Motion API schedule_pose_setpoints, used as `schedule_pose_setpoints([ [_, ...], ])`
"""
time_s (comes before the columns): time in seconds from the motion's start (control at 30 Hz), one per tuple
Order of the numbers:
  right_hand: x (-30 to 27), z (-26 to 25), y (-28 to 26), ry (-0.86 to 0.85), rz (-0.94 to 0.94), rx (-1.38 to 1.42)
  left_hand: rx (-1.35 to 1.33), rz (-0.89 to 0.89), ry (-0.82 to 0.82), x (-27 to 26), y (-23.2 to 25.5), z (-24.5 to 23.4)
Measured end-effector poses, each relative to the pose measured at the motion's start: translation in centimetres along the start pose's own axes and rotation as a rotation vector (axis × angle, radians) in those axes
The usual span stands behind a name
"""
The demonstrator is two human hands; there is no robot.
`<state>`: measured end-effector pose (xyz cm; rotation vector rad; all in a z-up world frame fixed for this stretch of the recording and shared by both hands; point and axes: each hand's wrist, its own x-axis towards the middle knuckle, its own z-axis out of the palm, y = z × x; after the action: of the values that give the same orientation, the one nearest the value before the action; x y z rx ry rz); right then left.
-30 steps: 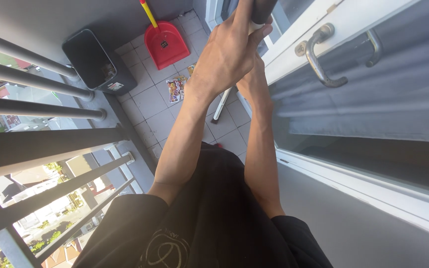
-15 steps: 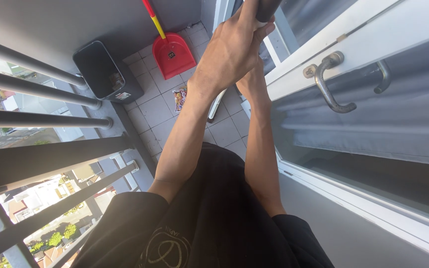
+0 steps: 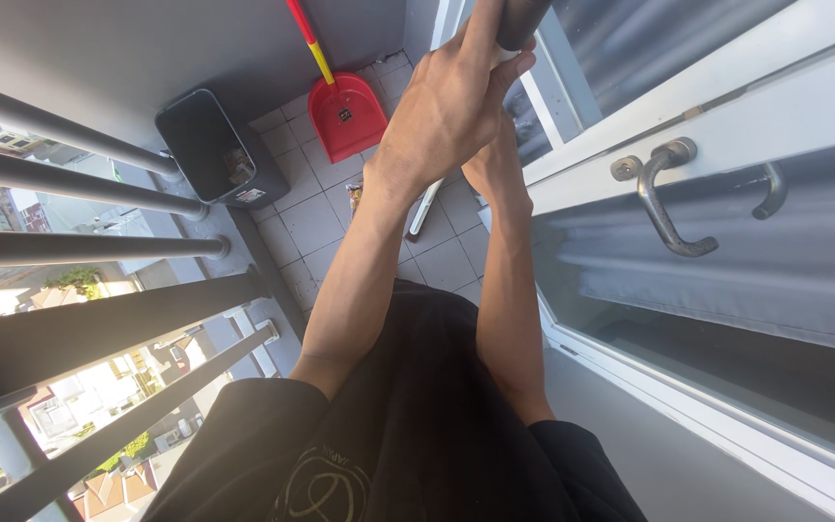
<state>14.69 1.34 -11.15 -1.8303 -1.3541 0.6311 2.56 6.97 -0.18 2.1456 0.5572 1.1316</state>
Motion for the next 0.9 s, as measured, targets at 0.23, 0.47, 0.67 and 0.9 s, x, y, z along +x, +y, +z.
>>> schedule_pose_setpoints([
  [0.23, 0.4, -0.1, -2.6, -0.015, -0.005, -0.022, -0.017, 0.069, 0.038, -0.2, -0.7, -1.5],
  [0.47, 0.7, -0.6, -3.1, -0.036, -0.063, -0.002, -0.045, 0.059, 0.084, -0.4, -0.5, -1.5],
  [0.67, 0.6, -1.8, -3.6, -0.111, -0.084, 0.015, -0.033, 0.04, 0.195, -0.7, 1.0, -0.8],
  [0.9, 0.4, -2.9, -1.0, -0.12, -0.31, 0.05, 0.021, -0.045, 0.267, -1.3, 2.2, 0.6],
])
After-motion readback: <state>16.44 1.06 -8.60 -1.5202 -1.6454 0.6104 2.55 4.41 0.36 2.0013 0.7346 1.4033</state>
